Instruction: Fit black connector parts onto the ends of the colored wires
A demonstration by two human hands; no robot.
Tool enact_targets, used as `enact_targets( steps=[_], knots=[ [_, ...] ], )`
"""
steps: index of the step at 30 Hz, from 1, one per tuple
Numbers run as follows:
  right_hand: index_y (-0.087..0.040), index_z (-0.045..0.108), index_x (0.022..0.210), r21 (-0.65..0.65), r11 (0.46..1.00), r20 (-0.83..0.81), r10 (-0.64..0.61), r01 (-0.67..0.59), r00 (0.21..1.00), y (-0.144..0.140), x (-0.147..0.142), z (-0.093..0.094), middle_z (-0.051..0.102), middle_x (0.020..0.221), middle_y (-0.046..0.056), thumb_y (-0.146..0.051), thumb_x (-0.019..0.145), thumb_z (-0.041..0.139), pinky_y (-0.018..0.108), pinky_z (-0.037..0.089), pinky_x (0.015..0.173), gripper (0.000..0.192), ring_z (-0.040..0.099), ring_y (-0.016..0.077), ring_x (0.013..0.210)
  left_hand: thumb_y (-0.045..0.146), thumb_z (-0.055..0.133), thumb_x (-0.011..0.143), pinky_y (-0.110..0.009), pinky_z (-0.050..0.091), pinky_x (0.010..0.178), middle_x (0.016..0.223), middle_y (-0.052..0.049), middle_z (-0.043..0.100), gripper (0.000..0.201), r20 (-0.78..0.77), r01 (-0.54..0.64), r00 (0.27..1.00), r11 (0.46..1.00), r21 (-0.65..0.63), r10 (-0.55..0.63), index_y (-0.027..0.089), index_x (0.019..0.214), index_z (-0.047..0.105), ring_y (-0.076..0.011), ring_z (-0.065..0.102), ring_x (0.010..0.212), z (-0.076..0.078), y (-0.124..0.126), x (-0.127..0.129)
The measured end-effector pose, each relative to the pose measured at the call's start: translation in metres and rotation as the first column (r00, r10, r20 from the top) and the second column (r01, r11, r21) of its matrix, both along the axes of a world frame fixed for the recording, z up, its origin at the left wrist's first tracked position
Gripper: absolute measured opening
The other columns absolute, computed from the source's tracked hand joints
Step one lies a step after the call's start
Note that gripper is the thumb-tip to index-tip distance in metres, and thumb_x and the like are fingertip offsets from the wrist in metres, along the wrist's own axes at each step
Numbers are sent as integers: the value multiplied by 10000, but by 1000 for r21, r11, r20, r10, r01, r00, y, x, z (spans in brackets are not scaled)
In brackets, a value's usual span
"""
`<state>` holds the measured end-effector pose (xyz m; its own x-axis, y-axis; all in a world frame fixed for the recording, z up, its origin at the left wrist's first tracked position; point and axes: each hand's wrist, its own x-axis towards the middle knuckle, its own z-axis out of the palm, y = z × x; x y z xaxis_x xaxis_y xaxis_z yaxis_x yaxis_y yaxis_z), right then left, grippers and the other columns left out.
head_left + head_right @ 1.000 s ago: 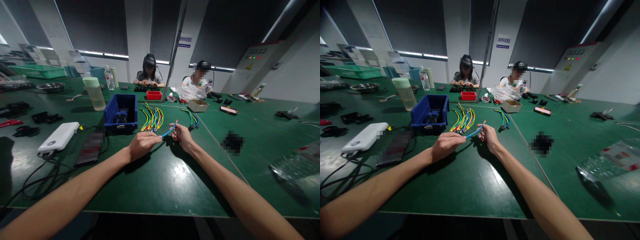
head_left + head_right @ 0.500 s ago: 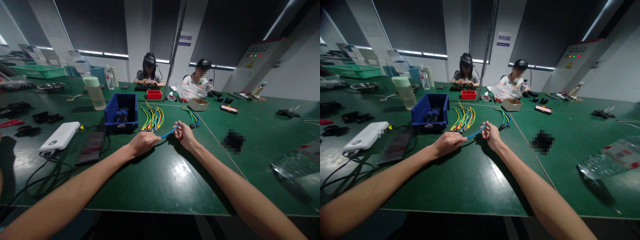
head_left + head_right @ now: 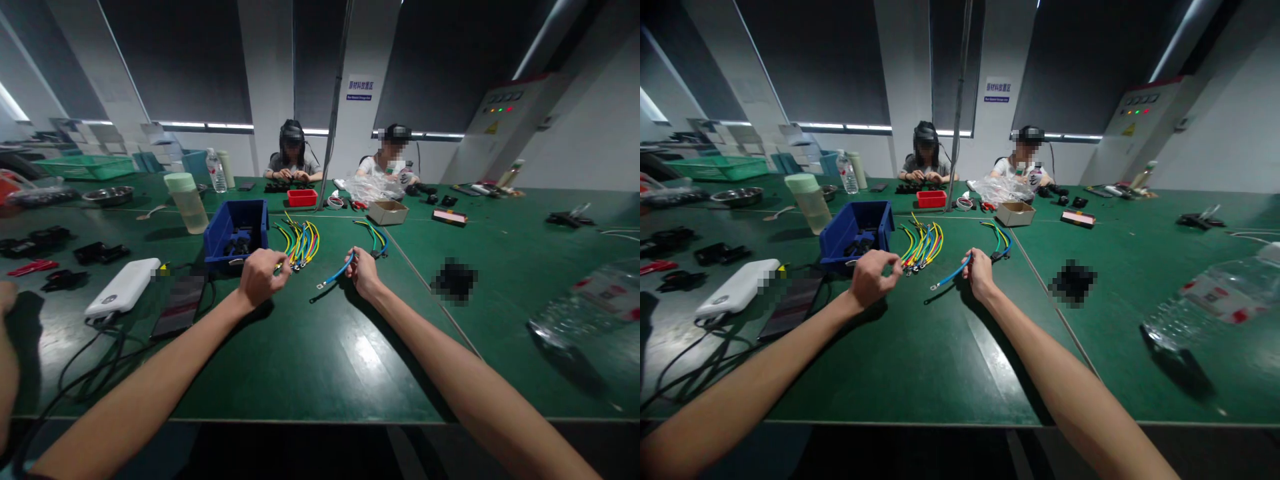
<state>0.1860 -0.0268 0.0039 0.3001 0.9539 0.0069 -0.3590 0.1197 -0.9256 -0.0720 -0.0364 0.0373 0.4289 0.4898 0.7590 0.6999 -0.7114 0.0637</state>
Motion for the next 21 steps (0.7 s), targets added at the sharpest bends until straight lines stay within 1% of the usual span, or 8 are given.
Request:
enact_targets(
  steps=[2,3,6,9,12,14,17,21],
  knots=[
    [-203,481,729,10,999,5,-37,37,999,2,4,0,506,523,-60,-335,795,505,170,293,298,149,355,50,308,232,495,832,-355,469,773,814,-88,653,152,121,-241,964,970,13,238,148,887,610,-230,614,796,5,8,-8],
    [-203,477,720,14,999,11,-52,52,999,3,6,-1,500,514,-62,-329,791,502,168,281,292,147,344,49,304,240,496,827,-353,468,786,883,-103,647,188,163,-328,932,945,2,323,138,950,597,-242,610,850,7,11,-12],
    [-203,469,694,18,997,29,-75,75,997,4,8,0,487,490,-63,-300,778,490,165,259,281,130,331,50,298,231,480,817,-329,458,837,1125,-135,590,309,175,-454,872,889,-60,457,128,1100,548,-252,584,1001,10,19,-20],
    [-200,474,685,17,997,41,-77,77,996,4,8,1,485,477,-62,-265,775,469,164,260,275,111,338,54,295,260,419,846,-339,457,827,1167,-143,590,342,0,-531,843,833,-154,538,132,1129,562,-265,597,1001,7,23,-23],
    [-197,480,692,0,998,47,-70,70,996,2,7,3,498,479,-58,-266,797,455,163,267,273,128,350,54,292,324,303,890,-391,460,776,968,-160,673,411,-262,-632,773,735,-243,578,121,996,645,-300,638,877,3,27,-23],
    [-195,485,708,-20,999,45,-45,46,998,1,7,5,504,479,-54,-300,831,444,163,270,273,167,356,56,293,362,233,904,-413,459,750,873,-177,690,512,-378,-684,723,677,-272,578,113,909,680,-322,649,830,3,30,-24],
    [-192,501,747,-41,999,43,-17,19,999,1,7,5,497,471,-54,-353,869,442,162,276,277,210,361,57,294,408,197,900,-412,459,726,877,-202,694,596,-437,-720,686,626,-299,582,99,893,707,-346,651,839,6,32,-24],
    [-182,514,742,-42,999,56,-17,19,998,3,8,3,490,471,-51,-369,882,467,163,285,282,238,364,53,296,417,206,889,-405,458,713,890,-206,697,610,-441,-726,683,610,-319,582,94,901,722,-357,648,854,9,32,-23]
  ],
)
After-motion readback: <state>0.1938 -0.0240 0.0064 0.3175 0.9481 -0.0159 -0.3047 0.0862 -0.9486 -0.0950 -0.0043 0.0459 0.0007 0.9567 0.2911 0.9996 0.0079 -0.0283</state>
